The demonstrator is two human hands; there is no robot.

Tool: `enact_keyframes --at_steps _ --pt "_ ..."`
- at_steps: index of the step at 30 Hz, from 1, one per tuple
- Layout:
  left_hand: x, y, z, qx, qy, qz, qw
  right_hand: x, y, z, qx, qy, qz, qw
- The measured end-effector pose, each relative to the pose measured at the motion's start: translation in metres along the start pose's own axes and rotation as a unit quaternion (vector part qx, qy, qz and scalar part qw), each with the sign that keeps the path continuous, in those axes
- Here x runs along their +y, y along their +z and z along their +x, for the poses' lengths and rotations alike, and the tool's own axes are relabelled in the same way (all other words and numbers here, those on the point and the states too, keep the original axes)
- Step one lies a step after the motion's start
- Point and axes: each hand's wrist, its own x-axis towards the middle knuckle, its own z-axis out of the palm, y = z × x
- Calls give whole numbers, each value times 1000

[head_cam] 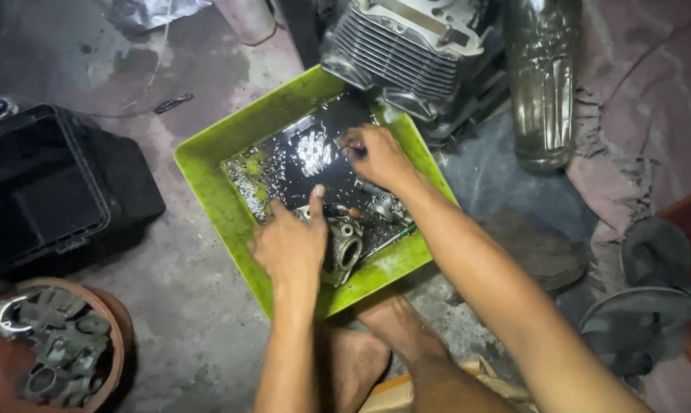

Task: Cleaning a motorcycle engine component in a tray of solvent using a brush

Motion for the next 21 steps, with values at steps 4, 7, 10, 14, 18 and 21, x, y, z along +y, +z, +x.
enact_keyframes --at_steps 4,7,10,14,18,21 --pt "7 36 38 -60 -55 83 993 -2 -1 1 -1 9 13 1000" --pt "3 53 41 -18 -43 107 993 4 3 2 7 18 21 1000" --pt "-5 38 34 -40 -20 37 998 16 14 1 -6 29 -11 999" --pt "9 -29 0 -62 -45 -82 994 8 11 0 -7 15 -16 1000" --pt "3 -74 -36 -29 -50 -244 968 2 6 -2 5 -1 20 1000" --pt "-2 -72 -62 69 5 -346 936 -9 -3 -2 0 -3 29 1000"
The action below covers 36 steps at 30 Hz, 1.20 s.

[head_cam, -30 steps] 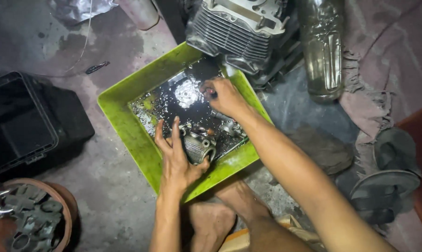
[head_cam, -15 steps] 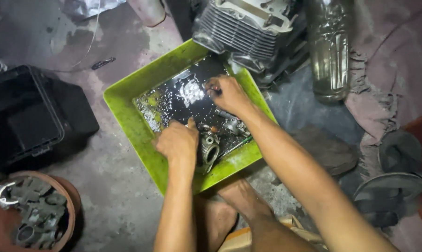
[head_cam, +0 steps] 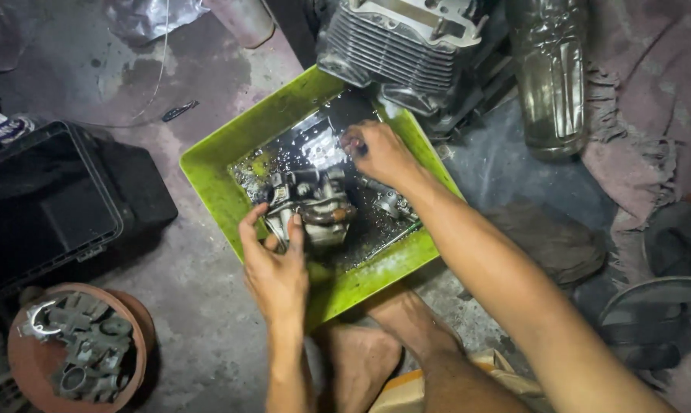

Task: Cleaning a motorcycle engine component in a tray of solvent using a brush

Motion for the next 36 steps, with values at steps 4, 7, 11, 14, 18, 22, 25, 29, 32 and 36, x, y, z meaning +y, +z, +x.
enact_keyframes --at_steps 4,7,11,14,18,22,25,29,32,36 --pt "-38 18 -5 27 75 -109 991 -10 -8 -1 -2 -8 1 1000" --pt "-65 29 -3 66 116 -91 987 -44 -29 -5 84 -38 67 993" --pt "-83 30 -2 57 130 -26 990 -88 -58 -20 22 41 129 991" --pt "-85 27 -1 46 154 -8 987 -110 -51 -35 93 -87 95 987" --pt "-70 17 -3 38 103 -28 994 -144 -56 -59 55 -151 172 972" --pt "-95 31 2 63 177 -8 982 -112 -14 -55 23 -277 159 947" --pt "-101 31 2 58 178 -17 982 -92 -18 -47 1 -299 159 941" --pt "-99 25 6 25 130 -43 990 -121 -42 -43 -20 -298 165 940" --pt "-82 14 20 -35 107 -44 993 -112 -23 -49 -12 -312 285 906" --pt "-64 -8 29 -81 90 1 993 -97 -11 -65 84 -362 190 909"
